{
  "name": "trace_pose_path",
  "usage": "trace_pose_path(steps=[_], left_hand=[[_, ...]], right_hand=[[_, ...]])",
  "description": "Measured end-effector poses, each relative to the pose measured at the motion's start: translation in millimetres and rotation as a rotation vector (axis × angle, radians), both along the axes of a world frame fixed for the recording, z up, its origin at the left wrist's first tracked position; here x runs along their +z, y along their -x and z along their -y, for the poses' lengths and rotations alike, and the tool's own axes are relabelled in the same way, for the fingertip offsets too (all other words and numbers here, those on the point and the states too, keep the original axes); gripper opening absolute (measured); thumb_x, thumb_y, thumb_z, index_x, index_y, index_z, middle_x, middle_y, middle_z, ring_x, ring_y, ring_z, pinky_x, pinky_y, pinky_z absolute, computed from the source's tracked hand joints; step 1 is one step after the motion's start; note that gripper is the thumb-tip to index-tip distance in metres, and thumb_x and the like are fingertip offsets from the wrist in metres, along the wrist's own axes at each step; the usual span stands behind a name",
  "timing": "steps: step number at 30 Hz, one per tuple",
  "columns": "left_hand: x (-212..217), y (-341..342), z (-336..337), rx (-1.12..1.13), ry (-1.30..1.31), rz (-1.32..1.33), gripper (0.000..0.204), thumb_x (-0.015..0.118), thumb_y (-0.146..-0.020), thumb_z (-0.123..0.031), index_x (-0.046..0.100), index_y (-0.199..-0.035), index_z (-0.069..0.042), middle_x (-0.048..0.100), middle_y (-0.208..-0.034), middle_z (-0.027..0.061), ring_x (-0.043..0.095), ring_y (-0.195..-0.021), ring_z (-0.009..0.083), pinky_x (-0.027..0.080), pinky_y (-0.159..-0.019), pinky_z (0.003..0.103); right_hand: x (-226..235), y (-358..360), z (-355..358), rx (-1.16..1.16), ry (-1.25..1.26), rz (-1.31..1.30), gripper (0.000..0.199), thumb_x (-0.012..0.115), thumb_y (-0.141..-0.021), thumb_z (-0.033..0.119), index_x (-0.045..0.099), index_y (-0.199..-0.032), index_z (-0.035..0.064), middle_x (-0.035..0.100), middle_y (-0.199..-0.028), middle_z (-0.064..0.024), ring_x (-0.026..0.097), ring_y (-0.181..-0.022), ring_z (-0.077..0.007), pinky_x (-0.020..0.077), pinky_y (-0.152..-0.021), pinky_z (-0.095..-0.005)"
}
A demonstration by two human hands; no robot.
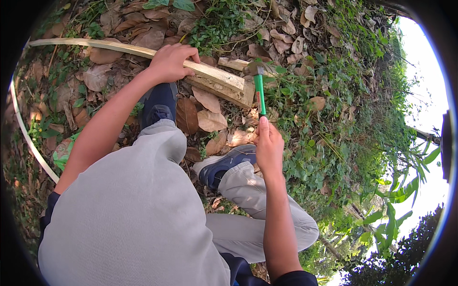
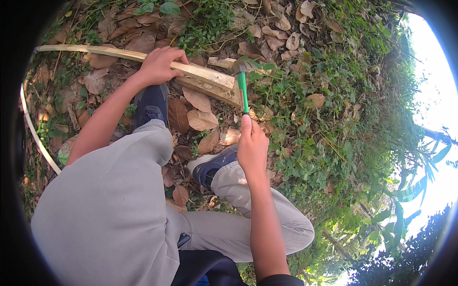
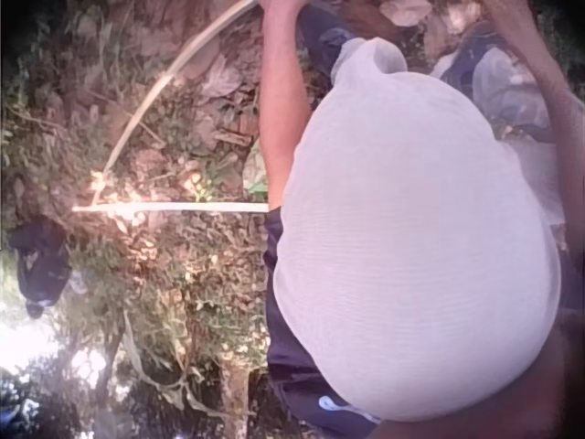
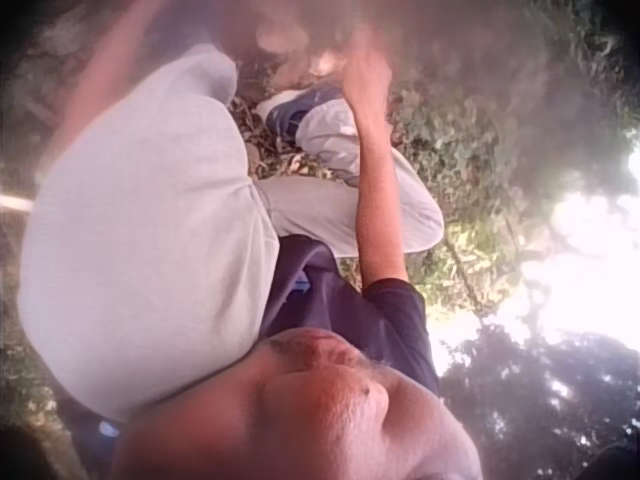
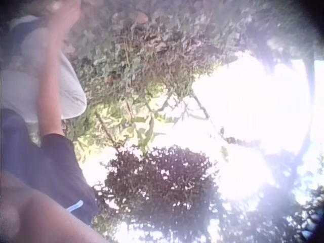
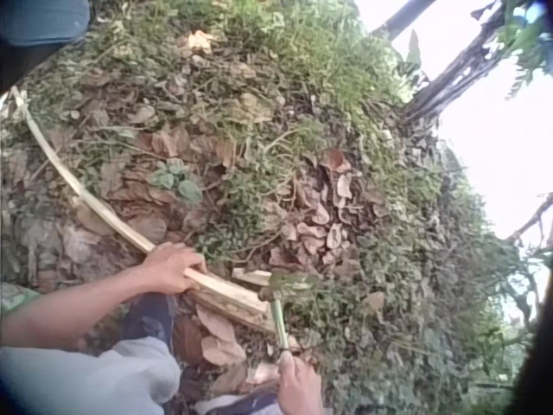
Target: The person uses a small axe to split a piece of wood placed on a log. They hold the wood steady with one hand and repeatedly strike it with the axe in the other hand to drive a split through the material.
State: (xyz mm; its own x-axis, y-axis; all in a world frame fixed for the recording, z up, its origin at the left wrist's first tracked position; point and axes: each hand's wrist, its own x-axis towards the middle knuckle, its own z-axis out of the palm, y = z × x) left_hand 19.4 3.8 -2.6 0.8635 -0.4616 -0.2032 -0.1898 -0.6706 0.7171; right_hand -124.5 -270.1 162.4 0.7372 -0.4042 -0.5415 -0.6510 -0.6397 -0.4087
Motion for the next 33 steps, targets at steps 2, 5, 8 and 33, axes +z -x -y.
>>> trace_pose_path(steps=[2,5,8,33], left_hand=[[1.3,1.2,0.6,0.007,-0.002,0.006,0.034,0.086,-0.078,-0.026,0.069,-0.107,-0.019,0.069,-0.109,0.0013,0.061,-0.114,0.0264,0.045,-0.1,0.044],[1.7,2.8,-0.1,0.007,0.004,0.011,0.034,0.086,-0.078,-0.026,0.069,-0.107,-0.019,0.069,-0.109,0.0011,0.062,-0.114,0.0265,0.046,-0.1,0.044],[-0.1,1.0,-2.3,-0.001,0.019,0.006,0.034,0.086,-0.077,-0.026,0.069,-0.107,-0.018,0.069,-0.108,0.0013,0.062,-0.113,0.027,0.046,-0.099,0.045],[3.2,1.2,0.7,0.009,0.001,-0.002,0.034,0.086,-0.077,-0.029,0.07,-0.106,-0.018,0.071,-0.109,0.0015,0.062,-0.116,0.0264,0.046,-0.101,0.045]], right_hand=[[25.8,-18.2,-0.6,-0.039,-0.076,0.15,0.054,0.045,-0.113,0.043,0.054,-0.082,-0.0003,0.047,-0.063,-0.0055,0.043,-0.058,-0.0139,0.0344,-0.054,-0.0352],[43.3,-35.3,-9.9,-0.084,-0.214,0.474,0.048,0.042,-0.114,0.04,0.052,-0.085,0.0036,0.041,-0.063,0.0021,0.036,-0.057,-0.0075,0.0296,-0.052,-0.028],[26.9,-28.3,-19.3,-0.148,-0.395,0.494,0.043,0.039,-0.115,0.038,0.052,-0.09,0.0048,0.044,-0.064,0.001,0.039,-0.056,-0.0073,0.0304,-0.05,-0.0284],[17.2,-17.3,-25.6,-0.111,-0.34,0.473,0.045,0.043,-0.114,0.041,0.055,-0.093,0.0025,0.052,-0.065,-0.0034,0.049,-0.058,-0.0113,0.0358,-0.053,-0.0338]])
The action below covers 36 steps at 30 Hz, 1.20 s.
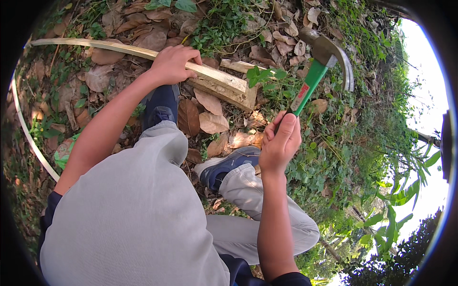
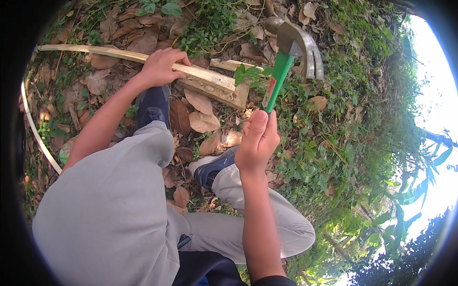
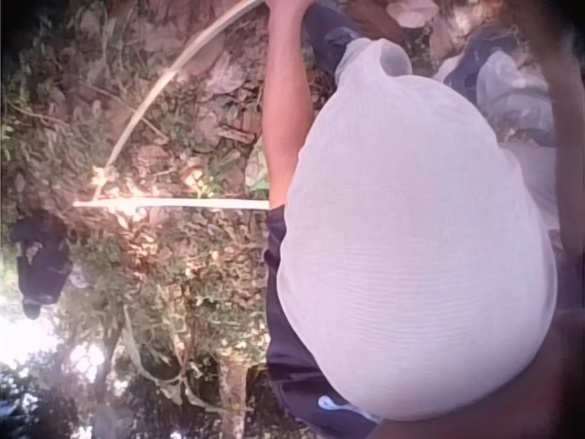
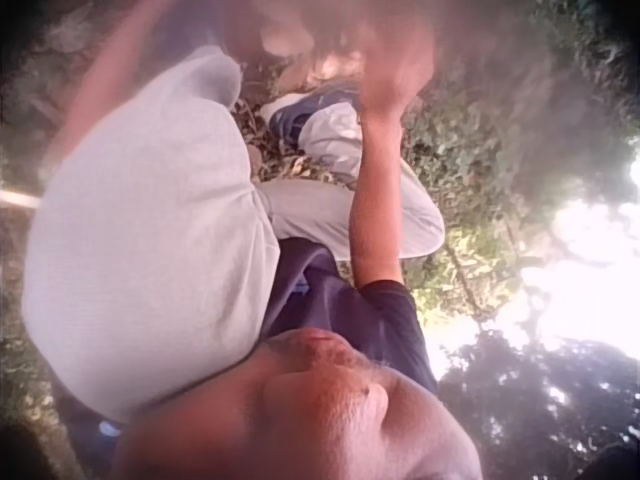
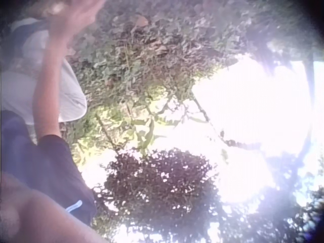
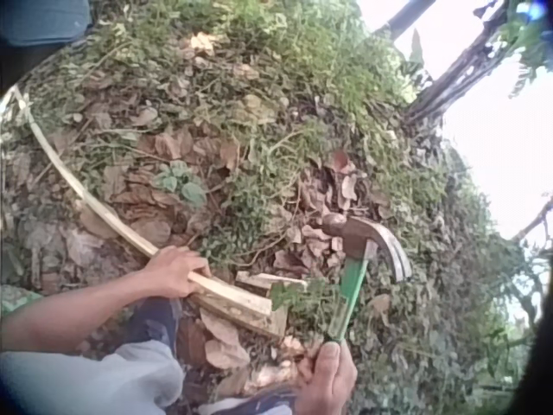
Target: The person uses a small axe to split a piece of wood placed on a log. They hold the wood steady with one hand and repeatedly strike it with the axe in the other hand to drive a split through the material.
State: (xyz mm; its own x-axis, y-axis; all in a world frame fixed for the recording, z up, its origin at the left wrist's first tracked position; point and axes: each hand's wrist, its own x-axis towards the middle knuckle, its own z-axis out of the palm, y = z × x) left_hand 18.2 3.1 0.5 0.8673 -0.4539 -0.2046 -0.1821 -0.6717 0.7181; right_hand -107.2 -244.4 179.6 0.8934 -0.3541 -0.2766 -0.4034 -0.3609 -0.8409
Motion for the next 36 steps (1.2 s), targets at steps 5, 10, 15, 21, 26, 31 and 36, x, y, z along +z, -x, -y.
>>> trace_pose_path(steps=[5,10,15,21,26,31,36], left_hand=[[-4.1,-0.1,1.3,-0.011,-0.002,0.012,0.035,0.086,-0.078,-0.029,0.07,-0.106,-0.018,0.071,-0.11,0.0014,0.062,-0.116,0.0262,0.046,-0.101,0.045],[-5.1,1.4,1.6,-0.022,0.0,0.051,0.034,0.085,-0.078,-0.026,0.069,-0.107,-0.018,0.069,-0.109,0.0018,0.062,-0.114,0.0265,0.046,-0.099,0.044],[-5.2,0.2,0.0,-0.013,0.002,0.026,0.034,0.085,-0.078,-0.026,0.069,-0.107,-0.019,0.069,-0.109,0.0012,0.062,-0.114,0.0262,0.046,-0.1,0.044],[-6.3,1.5,-1.0,-0.013,0.001,0.028,0.034,0.084,-0.079,-0.027,0.069,-0.108,-0.019,0.069,-0.11,0.0008,0.062,-0.115,0.026,0.046,-0.1,0.044],[-0.7,1.1,1.3,-0.015,-0.011,0.006,0.034,0.085,-0.079,-0.027,0.069,-0.108,-0.019,0.069,-0.11,0.001,0.061,-0.115,0.0262,0.046,-0.101,0.044],[-2.6,2.1,0.3,-0.018,-0.022,0.01,0.035,0.085,-0.079,-0.027,0.069,-0.11,-0.019,0.069,-0.111,0.001,0.061,-0.116,0.0266,0.046,-0.102,0.044],[-0.8,1.2,1.6,-0.023,-0.006,0.021,0.034,0.084,-0.08,-0.025,0.069,-0.11,-0.019,0.07,-0.111,0.0008,0.062,-0.116,0.0265,0.046,-0.101,0.045]], right_hand=[[-65.5,42.8,-3.6,0.236,0.477,-0.381,0.05,0.041,-0.113,0.043,0.057,-0.099,-0.0024,0.063,-0.076,-0.0233,0.061,-0.071,-0.0429,0.0439,-0.066,-0.0528],[-55.4,47.0,-10.6,0.132,0.391,-0.528,0.056,0.042,-0.112,0.046,0.061,-0.095,-0.0039,0.065,-0.083,-0.0293,0.062,-0.08,-0.0508,0.045,-0.071,-0.056],[-16.9,7.6,-2.3,0.123,0.371,-0.512,0.057,0.045,-0.111,0.049,0.066,-0.1,-0.0038,0.062,-0.073,-0.0234,0.057,-0.067,-0.0382,0.0444,-0.065,-0.0484],[17.4,-23.7,-25.0,0.004,0.272,0.029,0.045,0.045,-0.113,0.037,0.053,-0.087,0.0017,0.05,-0.062,-0.0093,0.048,-0.054,-0.0168,0.0395,-0.053,-0.0381],[-47.0,26.7,-22.8,0.172,0.472,-0.136,0.04,0.039,-0.114,0.035,0.052,-0.099,0.0002,0.059,-0.067,-0.0193,0.058,-0.06,-0.0388,0.0433,-0.059,-0.0496],[-84.1,68.1,-21.5,0.116,0.393,-0.419,0.049,0.038,-0.113,0.041,0.056,-0.098,-0.0028,0.063,-0.078,-0.0289,0.061,-0.08,-0.0533,0.0425,-0.07,-0.0598],[-52.1,43.4,-10.3,0.102,0.307,-0.526,0.056,0.043,-0.112,0.045,0.058,-0.089,-0.0038,0.059,-0.073,-0.0239,0.058,-0.071,-0.0419,0.0437,-0.067,-0.0512]])
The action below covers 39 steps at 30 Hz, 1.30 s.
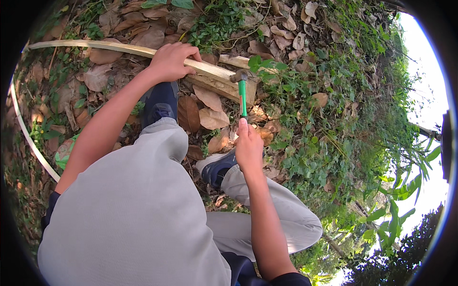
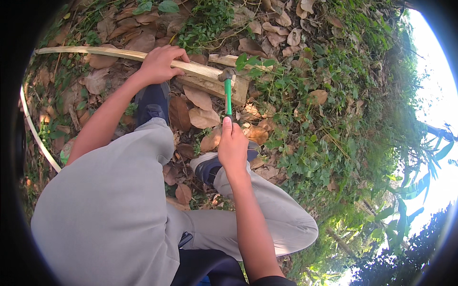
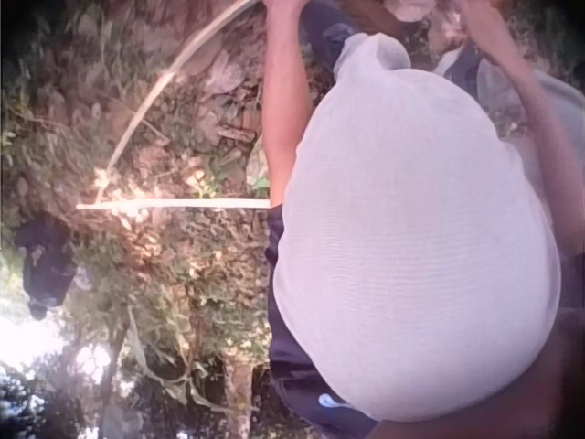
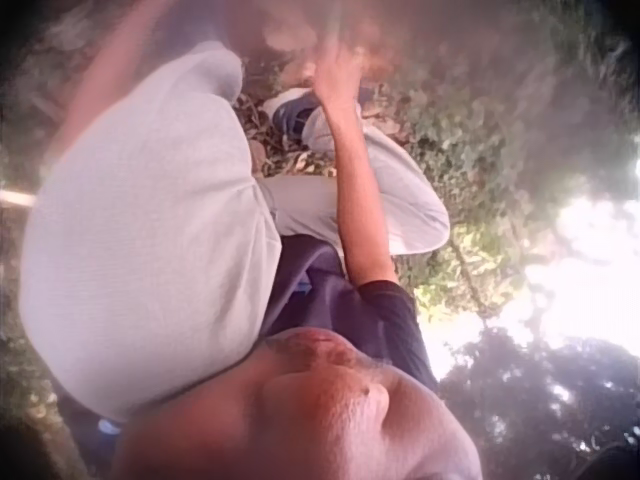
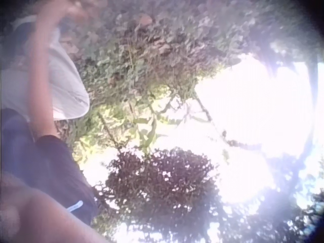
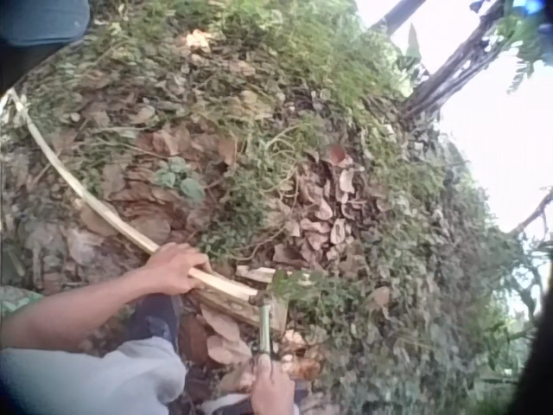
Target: The person uses a small axe to split a piece of wood placed on a log. They hold the wood steady with one hand and repeatedly strike it with the axe in the other hand to drive a split through the material.
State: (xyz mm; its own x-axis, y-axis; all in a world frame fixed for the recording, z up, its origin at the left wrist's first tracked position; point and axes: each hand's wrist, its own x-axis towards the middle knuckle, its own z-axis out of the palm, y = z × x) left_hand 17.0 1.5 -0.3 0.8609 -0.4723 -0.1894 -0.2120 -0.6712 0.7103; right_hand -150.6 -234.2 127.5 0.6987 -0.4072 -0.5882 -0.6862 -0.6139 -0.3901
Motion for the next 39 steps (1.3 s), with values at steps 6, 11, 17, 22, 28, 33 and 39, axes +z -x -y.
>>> trace_pose_path(steps=[6,11,17,22,28,33,39], left_hand=[[-3.9,0.3,-0.6,0.0,0.001,-0.003,0.032,0.084,-0.081,-0.025,0.069,-0.109,-0.019,0.07,-0.11,0.0009,0.062,-0.115,0.0262,0.046,-0.1,0.044],[-2.2,0.7,-3.0,-0.003,0.007,-0.006,0.032,0.084,-0.08,-0.026,0.07,-0.108,-0.019,0.07,-0.11,0.001,0.062,-0.115,0.0263,0.047,-0.1,0.044],[-3.0,-0.2,1.5,-0.006,0.012,0.002,0.032,0.084,-0.08,-0.025,0.07,-0.108,-0.019,0.07,-0.109,0.0008,0.062,-0.115,0.0262,0.047,-0.1,0.044],[-0.2,0.5,-2.5,0.005,0.011,-0.02,0.032,0.084,-0.08,-0.025,0.07,-0.108,-0.019,0.07,-0.109,0.0005,0.062,-0.115,0.0259,0.047,-0.1,0.044],[0.2,-0.5,-0.5,-0.006,0.019,-0.024,0.032,0.084,-0.079,-0.025,0.071,-0.108,-0.019,0.07,-0.11,0.0004,0.062,-0.115,0.0261,0.046,-0.1,0.044],[-0.5,1.2,-2.6,0.008,0.01,-0.013,0.033,0.084,-0.079,-0.026,0.071,-0.108,-0.018,0.07,-0.109,0.0004,0.062,-0.114,0.0261,0.046,-0.101,0.044],[2.8,-0.9,2.0,-0.01,0.001,-0.018,0.034,0.084,-0.079,-0.025,0.07,-0.109,-0.018,0.07,-0.111,0.0005,0.061,-0.116,0.0257,0.046,-0.102,0.044]], right_hand=[[59.5,-48.6,0.6,-0.081,-0.097,0.273,0.052,0.046,-0.113,0.042,0.058,-0.085,0.0001,0.051,-0.064,-0.0062,0.046,-0.058,-0.0137,0.0367,-0.055,-0.035],[44.9,-46.2,0.7,0.025,-0.18,0.541,0.043,0.04,-0.114,0.038,0.052,-0.095,0.0013,0.053,-0.062,-0.0056,0.051,-0.052,-0.0195,0.0352,-0.049,-0.0391],[-7.4,-5.0,0.4,0.21,0.123,0.018,0.052,0.036,-0.114,0.042,0.056,-0.101,-0.0047,0.065,-0.083,-0.0314,0.059,-0.086,-0.0576,0.0444,-0.073,-0.0589],[45.0,-42.6,-7.0,0.133,0.009,-0.156,0.058,0.038,-0.113,0.045,0.063,-0.096,-0.0046,0.067,-0.087,-0.0277,0.064,-0.086,-0.0481,0.0466,-0.077,-0.0537],[100.5,-71.4,-3.5,0.016,-0.071,0.116,0.056,0.042,-0.113,0.047,0.06,-0.091,-0.0016,0.053,-0.067,-0.0072,0.046,-0.061,-0.0146,0.0386,-0.057,-0.0351],[84.9,-65.2,-6.8,-0.073,-0.289,0.491,0.045,0.042,-0.114,0.042,0.052,-0.091,0.0044,0.046,-0.064,0.001,0.041,-0.058,-0.0064,0.0308,-0.051,-0.0292],[-10.8,-7.2,14.0,0.289,0.133,0.051,0.055,0.034,-0.113,0.043,0.057,-0.099,-0.0047,0.063,-0.083,-0.0304,0.058,-0.082,-0.0547,0.0437,-0.075,-0.058]])
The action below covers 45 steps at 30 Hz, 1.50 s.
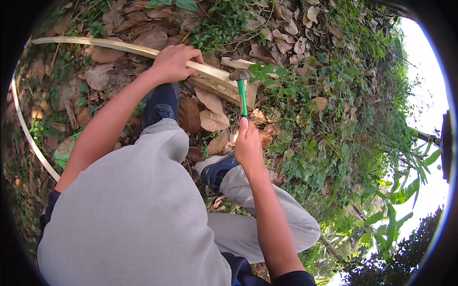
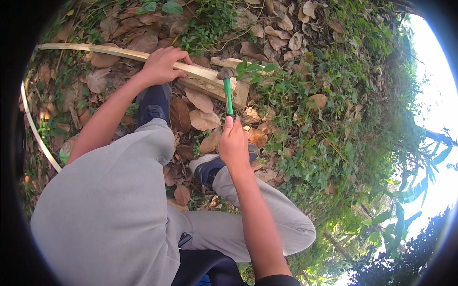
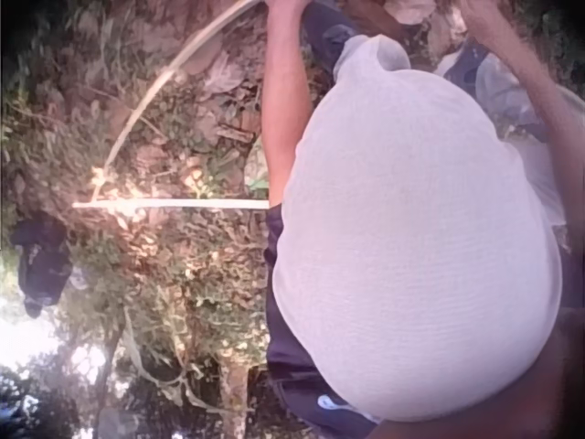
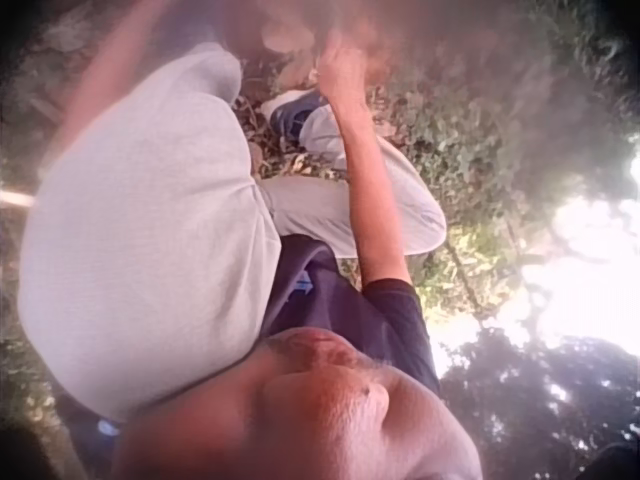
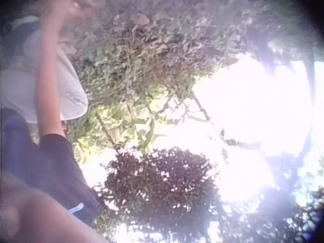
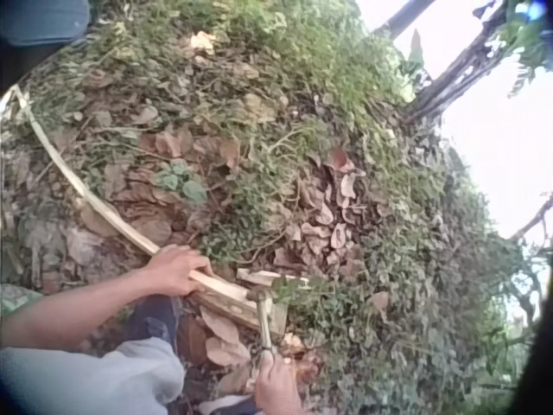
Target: The person uses a small axe to split a piece of wood placed on a log. They hold the wood steady with one hand and repeatedly strike it with the axe in the other hand to drive a split through the material.
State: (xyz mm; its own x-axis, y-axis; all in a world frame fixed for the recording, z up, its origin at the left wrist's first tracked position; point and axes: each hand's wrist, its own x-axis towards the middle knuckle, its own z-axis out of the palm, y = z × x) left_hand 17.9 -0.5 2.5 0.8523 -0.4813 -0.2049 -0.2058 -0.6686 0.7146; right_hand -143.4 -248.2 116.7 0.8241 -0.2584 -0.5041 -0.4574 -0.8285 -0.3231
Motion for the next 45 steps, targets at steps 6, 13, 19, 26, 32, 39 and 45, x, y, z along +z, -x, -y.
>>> trace_pose_path(steps=[6,13,19,26,32,39,45], left_hand=[[-5.9,1.4,-3.8,0.002,0.001,-0.004,0.033,0.084,-0.079,-0.024,0.07,-0.109,-0.019,0.069,-0.111,0.001,0.061,-0.115,0.0263,0.046,-0.101,0.044],[-2.0,1.0,-3.9,0.009,-0.006,-0.011,0.033,0.085,-0.079,-0.024,0.071,-0.108,-0.019,0.07,-0.11,0.0013,0.062,-0.115,0.027,0.046,-0.1,0.045],[-3.3,-0.1,-0.6,0.003,0.01,-0.007,0.035,0.086,-0.078,-0.025,0.071,-0.109,-0.019,0.069,-0.111,0.002,0.062,-0.115,0.0276,0.046,-0.1,0.045],[0.7,0.3,-1.6,0.007,-0.015,-0.027,0.034,0.085,-0.079,-0.024,0.071,-0.109,-0.02,0.07,-0.113,0.0017,0.062,-0.116,0.0272,0.046,-0.102,0.044],[-4.0,0.6,-4.1,0.006,-0.005,-0.015,0.034,0.085,-0.079,-0.024,0.071,-0.109,-0.02,0.07,-0.112,0.0014,0.061,-0.115,0.0274,0.046,-0.101,0.044],[-2.1,1.5,-4.2,0.012,-0.01,-0.02,0.034,0.085,-0.079,-0.024,0.07,-0.109,-0.019,0.069,-0.112,0.0017,0.061,-0.115,0.0274,0.046,-0.1,0.044],[-2.5,0.6,-0.9,-0.007,0.012,-0.009,0.034,0.085,-0.079,-0.024,0.07,-0.109,-0.019,0.069,-0.111,0.0018,0.061,-0.115,0.0275,0.045,-0.1,0.044]], right_hand=[[60.4,-42.5,-6.3,-0.144,-0.115,-0.248,0.06,0.038,-0.112,0.046,0.06,-0.091,-0.0059,0.063,-0.081,-0.0269,0.06,-0.08,-0.0456,0.0453,-0.075,-0.0523],[109.7,-67.6,-2.8,-0.142,-0.192,0.142,0.052,0.045,-0.113,0.044,0.056,-0.088,-0.0013,0.051,-0.066,-0.0099,0.046,-0.06,-0.0182,0.0379,-0.056,-0.0363],[31.9,-23.3,0.5,-0.191,-0.386,0.486,0.046,0.041,-0.114,0.039,0.054,-0.094,-0.0003,0.054,-0.065,-0.0106,0.054,-0.057,-0.0223,0.0407,-0.055,-0.0378],[19.1,-19.5,-6.6,-0.069,-0.071,-0.125,0.056,0.038,-0.112,0.043,0.062,-0.097,-0.0054,0.064,-0.085,-0.0315,0.06,-0.087,-0.0537,0.0444,-0.077,-0.0582],[90.4,-69.9,-4.3,-0.08,-0.053,-0.265,0.06,0.041,-0.111,0.048,0.063,-0.096,-0.0062,0.065,-0.085,-0.0281,0.062,-0.085,-0.045,0.0473,-0.077,-0.0505],[84.0,-68.4,-0.3,-0.141,-0.219,0.244,0.054,0.039,-0.114,0.044,0.056,-0.088,-0.0005,0.051,-0.064,-0.0117,0.053,-0.059,-0.0211,0.0405,-0.058,-0.04],[-5.1,-1.7,16.3,0.033,0.072,-0.028,0.057,0.034,-0.113,0.043,0.062,-0.098,-0.0038,0.066,-0.086,-0.032,0.063,-0.087,-0.0529,0.0469,-0.076,-0.0598]])
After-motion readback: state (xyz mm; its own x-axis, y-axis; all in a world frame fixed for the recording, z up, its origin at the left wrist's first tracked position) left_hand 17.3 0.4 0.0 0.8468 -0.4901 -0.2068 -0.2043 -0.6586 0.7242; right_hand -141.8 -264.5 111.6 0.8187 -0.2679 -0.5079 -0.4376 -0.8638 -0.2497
